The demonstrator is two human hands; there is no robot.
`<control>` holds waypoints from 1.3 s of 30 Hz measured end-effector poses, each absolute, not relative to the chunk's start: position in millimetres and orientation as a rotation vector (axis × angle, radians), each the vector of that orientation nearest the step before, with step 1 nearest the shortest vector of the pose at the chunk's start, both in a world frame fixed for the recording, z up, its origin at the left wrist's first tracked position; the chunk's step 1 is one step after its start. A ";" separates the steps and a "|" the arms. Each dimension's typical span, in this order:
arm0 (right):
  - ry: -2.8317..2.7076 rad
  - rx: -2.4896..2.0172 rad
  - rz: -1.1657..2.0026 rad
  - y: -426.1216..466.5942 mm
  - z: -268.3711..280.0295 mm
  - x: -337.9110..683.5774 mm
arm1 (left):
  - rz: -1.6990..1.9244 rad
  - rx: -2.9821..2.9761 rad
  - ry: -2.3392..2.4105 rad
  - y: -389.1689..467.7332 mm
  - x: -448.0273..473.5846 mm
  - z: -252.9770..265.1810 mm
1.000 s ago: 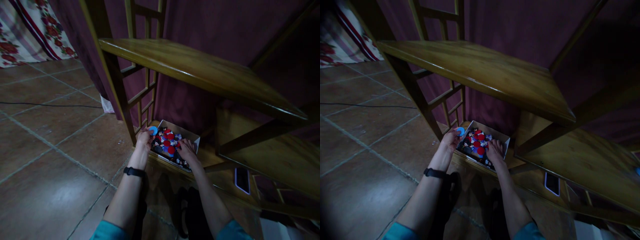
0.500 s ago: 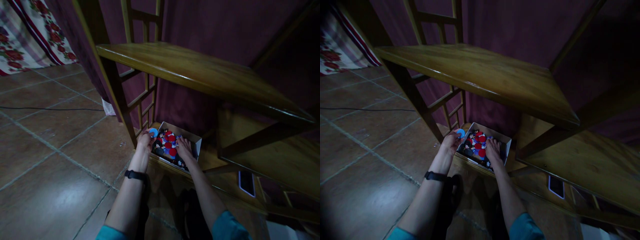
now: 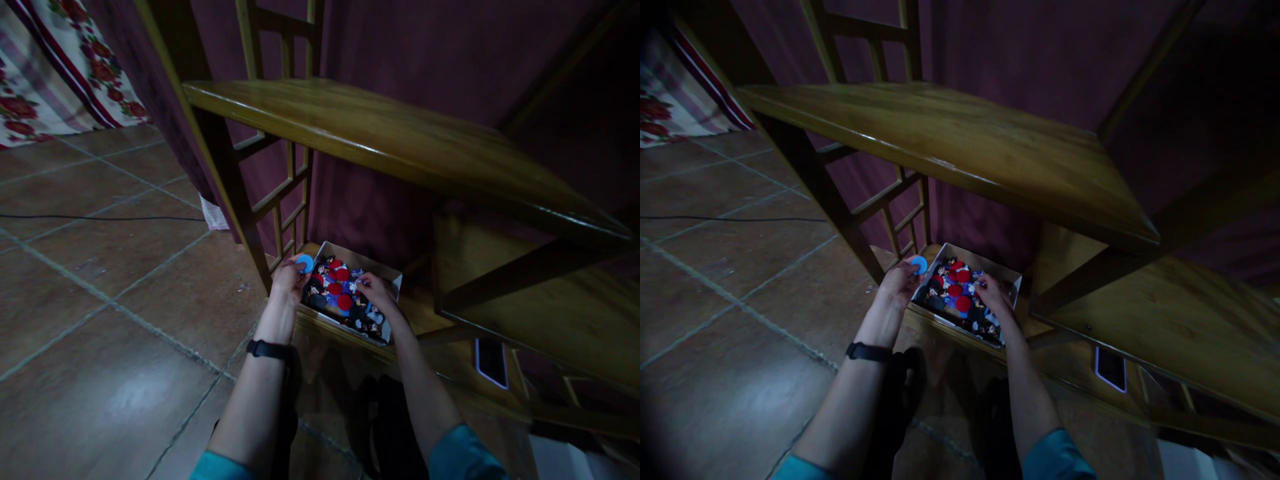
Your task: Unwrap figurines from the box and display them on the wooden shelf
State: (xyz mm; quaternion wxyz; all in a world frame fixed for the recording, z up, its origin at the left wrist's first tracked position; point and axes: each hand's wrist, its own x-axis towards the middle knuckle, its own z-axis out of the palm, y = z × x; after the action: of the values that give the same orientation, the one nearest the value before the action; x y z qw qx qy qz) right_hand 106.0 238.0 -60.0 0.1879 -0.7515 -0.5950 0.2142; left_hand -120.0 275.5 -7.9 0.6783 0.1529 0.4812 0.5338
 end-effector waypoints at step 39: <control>-2.300 -2.185 0.596 193.4 -40.1 94.4 | 1.160 0.358 1.009 276.0 -127.9 -3.2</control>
State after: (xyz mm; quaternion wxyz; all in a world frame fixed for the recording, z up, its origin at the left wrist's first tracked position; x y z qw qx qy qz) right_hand 94.4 193.4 -40.1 -0.0434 -0.6763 -0.7118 0.1846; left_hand -127.9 276.0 -3.2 0.7044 0.1612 0.4537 0.5215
